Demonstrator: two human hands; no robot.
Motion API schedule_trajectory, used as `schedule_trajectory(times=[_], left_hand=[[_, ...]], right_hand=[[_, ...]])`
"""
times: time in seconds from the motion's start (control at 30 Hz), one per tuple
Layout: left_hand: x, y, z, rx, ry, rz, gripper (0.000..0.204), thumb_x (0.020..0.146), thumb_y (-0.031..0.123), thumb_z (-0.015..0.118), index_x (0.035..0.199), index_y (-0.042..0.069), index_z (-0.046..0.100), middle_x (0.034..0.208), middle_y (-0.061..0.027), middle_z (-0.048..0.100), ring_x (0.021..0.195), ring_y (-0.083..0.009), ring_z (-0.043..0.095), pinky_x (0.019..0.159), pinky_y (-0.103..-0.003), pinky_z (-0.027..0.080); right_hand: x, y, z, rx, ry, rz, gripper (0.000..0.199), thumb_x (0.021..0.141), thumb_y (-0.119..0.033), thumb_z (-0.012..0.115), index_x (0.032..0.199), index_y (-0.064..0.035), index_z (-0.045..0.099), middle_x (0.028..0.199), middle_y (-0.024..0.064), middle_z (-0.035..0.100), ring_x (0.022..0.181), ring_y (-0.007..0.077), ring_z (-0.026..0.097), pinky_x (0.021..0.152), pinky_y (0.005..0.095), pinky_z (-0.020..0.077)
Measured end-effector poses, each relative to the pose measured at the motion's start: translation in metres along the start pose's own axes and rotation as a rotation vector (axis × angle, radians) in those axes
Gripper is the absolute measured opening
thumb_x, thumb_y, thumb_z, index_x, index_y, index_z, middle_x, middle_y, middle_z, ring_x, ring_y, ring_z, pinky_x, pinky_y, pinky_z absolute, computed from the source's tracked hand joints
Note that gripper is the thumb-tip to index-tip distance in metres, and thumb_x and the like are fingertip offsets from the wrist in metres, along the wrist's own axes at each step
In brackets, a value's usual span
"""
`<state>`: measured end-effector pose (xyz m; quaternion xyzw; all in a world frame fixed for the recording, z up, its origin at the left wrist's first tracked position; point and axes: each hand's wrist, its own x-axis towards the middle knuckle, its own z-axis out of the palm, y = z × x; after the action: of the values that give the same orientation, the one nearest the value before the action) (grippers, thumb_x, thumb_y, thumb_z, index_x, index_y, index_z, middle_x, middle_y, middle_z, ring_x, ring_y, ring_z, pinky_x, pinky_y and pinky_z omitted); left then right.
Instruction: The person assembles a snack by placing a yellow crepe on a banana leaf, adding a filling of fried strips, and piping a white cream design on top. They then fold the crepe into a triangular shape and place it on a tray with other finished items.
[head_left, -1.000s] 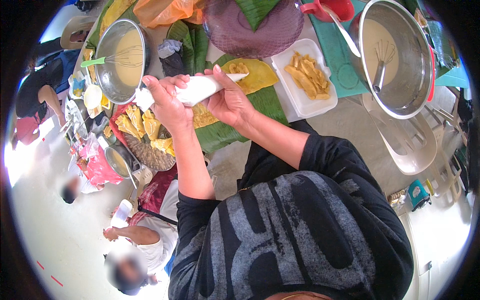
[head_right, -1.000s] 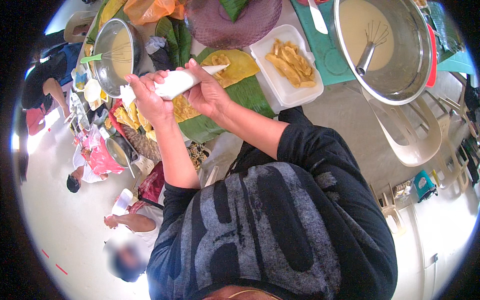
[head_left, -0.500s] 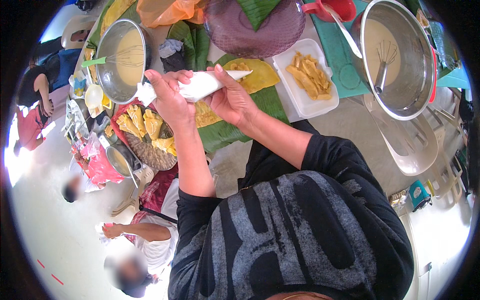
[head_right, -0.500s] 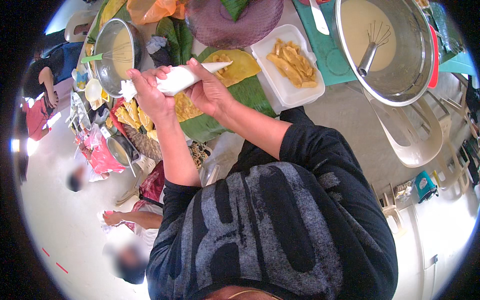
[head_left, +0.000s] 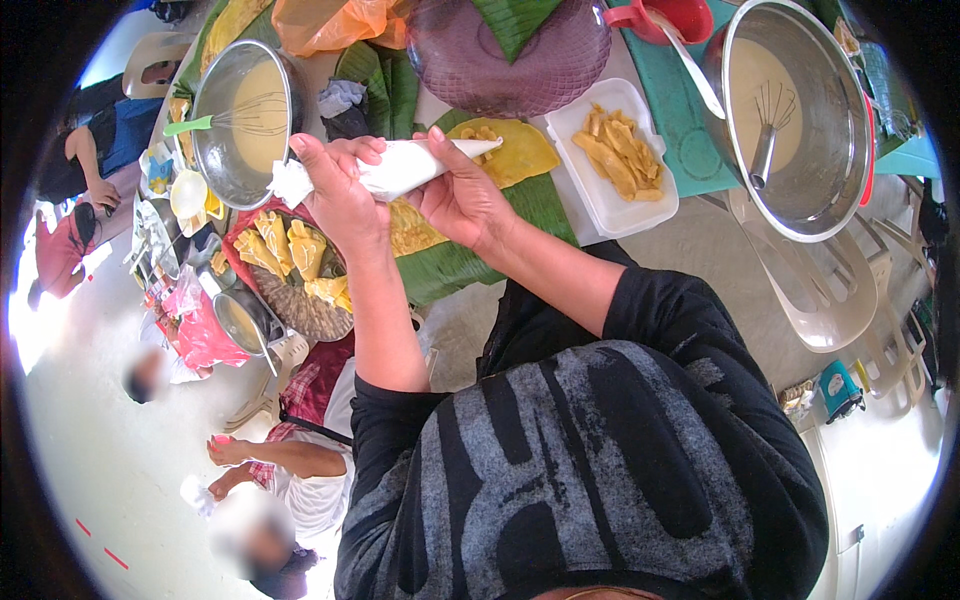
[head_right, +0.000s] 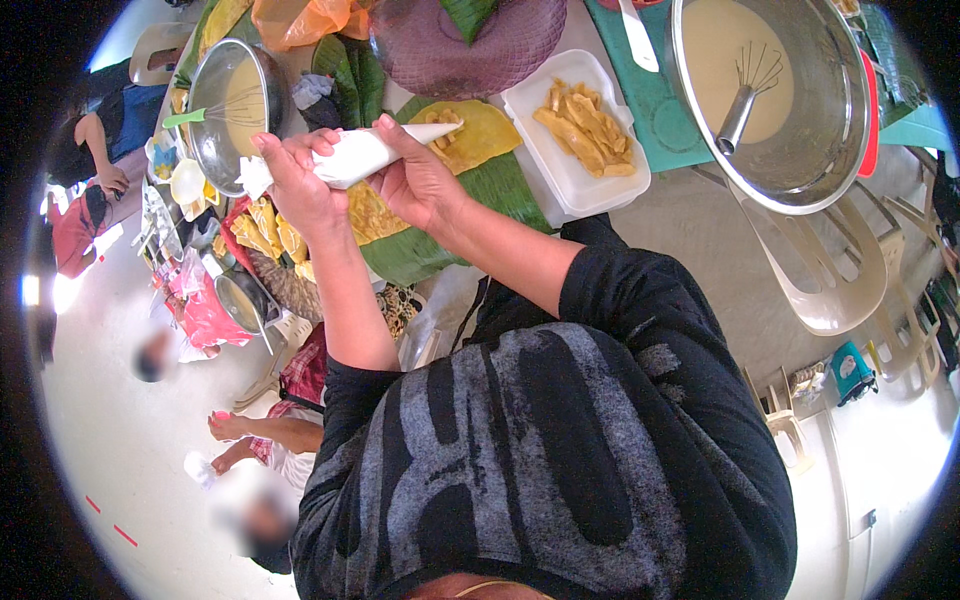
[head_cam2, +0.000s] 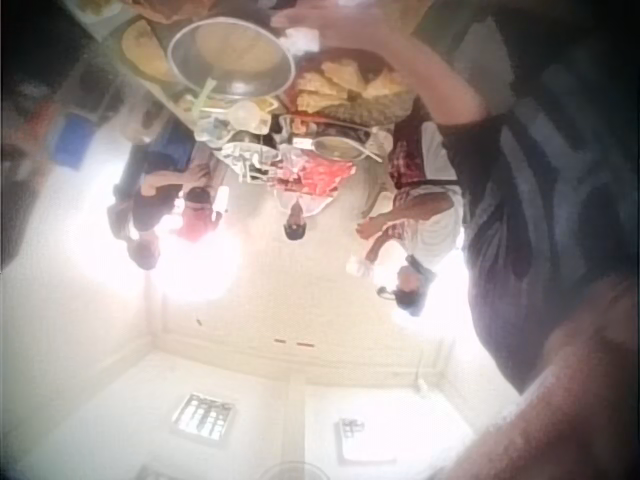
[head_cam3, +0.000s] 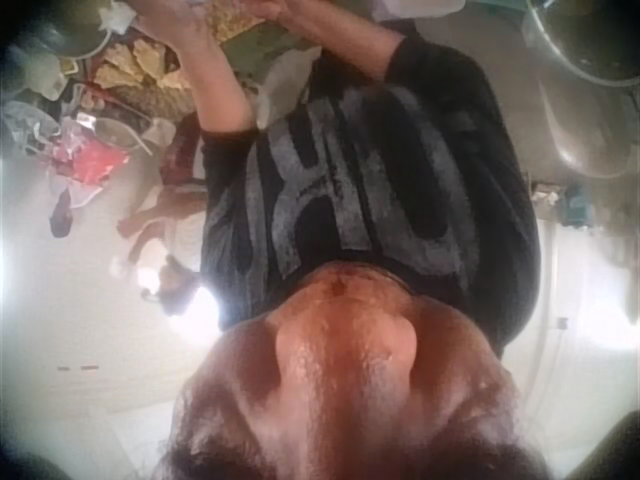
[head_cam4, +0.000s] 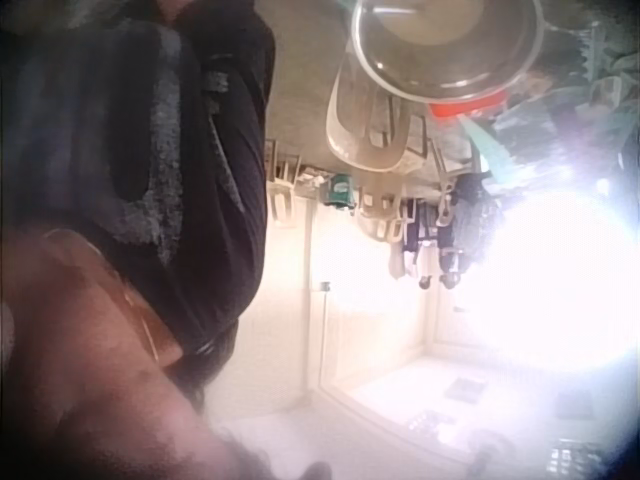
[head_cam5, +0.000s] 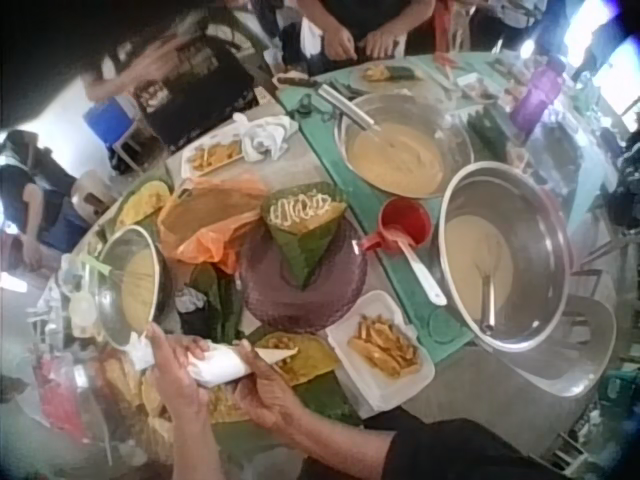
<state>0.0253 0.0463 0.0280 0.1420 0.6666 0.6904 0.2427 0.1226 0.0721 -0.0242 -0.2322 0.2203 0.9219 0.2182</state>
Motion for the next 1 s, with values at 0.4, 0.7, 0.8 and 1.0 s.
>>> schedule_trajectory(times=[0.4, 0.7, 0.8, 1.0], left_hand=[[0.003, 0.001, 0.002, 0.010, 0.039, 0.004, 0.052, 0.092, 0.048, 0.045, 0.057, 0.011, 0.035, 0.053, -0.0073, 0.044, 0.062, -0.0248, 0.053, 0.071, -0.042, 0.046], [0.005, 0.000, 0.006, 0.000, 0.059, 0.013, 0.052, 0.092, 0.048, 0.046, 0.057, 0.012, 0.034, 0.053, -0.0071, 0.044, 0.061, -0.0240, 0.054, 0.072, -0.039, 0.046], [0.006, -0.001, 0.005, -0.009, 0.065, 0.017, 0.052, 0.092, 0.048, 0.046, 0.057, 0.012, 0.034, 0.053, -0.0069, 0.044, 0.061, -0.0237, 0.054, 0.073, -0.039, 0.046], [0.007, -0.001, 0.006, -0.004, 0.087, 0.029, 0.051, 0.092, 0.048, 0.046, 0.058, 0.012, 0.035, 0.052, -0.0069, 0.044, 0.061, -0.0237, 0.053, 0.072, -0.039, 0.046]], right_hand=[[0.006, 0.001, 0.002, 0.021, 0.007, -0.004, 0.025, 0.084, -0.025, 0.066, 0.100, -0.0089, 0.054, 0.097, 0.0040, 0.061, 0.094, 0.0137, 0.058, 0.087, 0.0285, 0.0464], [0.010, -0.002, 0.005, -0.036, 0.012, -0.007, 0.026, 0.085, -0.028, 0.065, 0.101, -0.0093, 0.054, 0.097, 0.0043, 0.061, 0.093, 0.0143, 0.058, 0.086, 0.0291, 0.0470], [0.010, -0.002, 0.007, -0.043, 0.022, -0.010, 0.026, 0.085, -0.027, 0.065, 0.100, -0.0096, 0.054, 0.096, 0.0036, 0.061, 0.093, 0.0142, 0.058, 0.085, 0.0292, 0.0473], [0.017, -0.002, 0.002, -0.036, 0.039, 0.002, 0.024, 0.084, -0.026, 0.066, 0.099, -0.0114, 0.054, 0.096, 0.0012, 0.061, 0.091, 0.0129, 0.058, 0.083, 0.0289, 0.0473]])
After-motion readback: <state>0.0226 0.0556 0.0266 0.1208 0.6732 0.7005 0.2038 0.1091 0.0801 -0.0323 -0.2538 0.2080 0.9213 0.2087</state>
